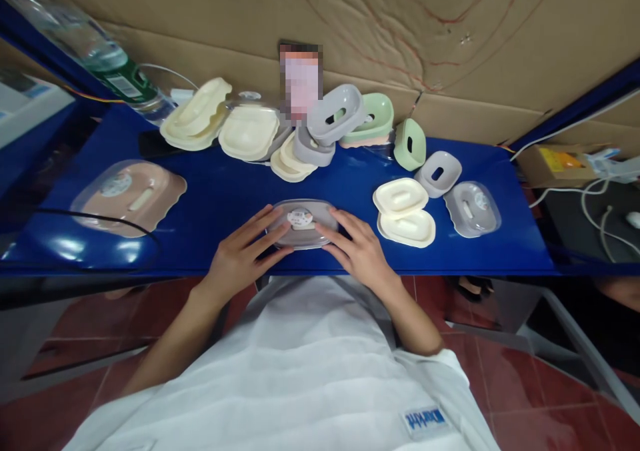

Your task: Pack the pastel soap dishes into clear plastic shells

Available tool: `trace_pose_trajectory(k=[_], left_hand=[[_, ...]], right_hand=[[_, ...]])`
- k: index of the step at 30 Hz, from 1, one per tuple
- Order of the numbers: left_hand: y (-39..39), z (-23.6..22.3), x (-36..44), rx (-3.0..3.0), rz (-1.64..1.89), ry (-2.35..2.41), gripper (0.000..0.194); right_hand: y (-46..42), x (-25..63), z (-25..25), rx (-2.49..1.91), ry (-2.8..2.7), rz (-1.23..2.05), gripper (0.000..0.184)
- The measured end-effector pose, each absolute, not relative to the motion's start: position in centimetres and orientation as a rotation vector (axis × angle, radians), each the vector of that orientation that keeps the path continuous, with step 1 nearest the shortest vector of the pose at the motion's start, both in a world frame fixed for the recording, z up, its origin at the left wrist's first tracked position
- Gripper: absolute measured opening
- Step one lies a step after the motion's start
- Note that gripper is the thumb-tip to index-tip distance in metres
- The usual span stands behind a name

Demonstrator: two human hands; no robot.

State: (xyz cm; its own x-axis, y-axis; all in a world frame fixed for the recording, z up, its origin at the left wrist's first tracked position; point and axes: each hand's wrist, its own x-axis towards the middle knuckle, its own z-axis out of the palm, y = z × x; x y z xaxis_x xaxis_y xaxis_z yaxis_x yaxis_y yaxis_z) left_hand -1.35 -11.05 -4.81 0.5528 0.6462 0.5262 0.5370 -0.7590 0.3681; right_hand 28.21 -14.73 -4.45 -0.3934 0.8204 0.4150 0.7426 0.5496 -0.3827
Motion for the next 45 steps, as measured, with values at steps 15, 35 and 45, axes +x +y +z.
trace_pose_trajectory(k=[15,35,45], left_hand=[[-11.4,-4.6,-2.2,2.716,0.916,1.038,0.055],[-10.8,-4.5,-2.1,2.229,0.880,0.775,0.040],[-10.8,-5.5,-2.5,2.045,0.924,0.766,0.106]], right_hand=[[-14.8,27.7,-4.0,-1.270,-2.268,0.141,0.049],[-14.8,28.0,-3.8,-1.242,-2.349,0.428,0.088],[-15.6,31.1,-2.6,-1.222,-2.021,-0.035,0.081]])
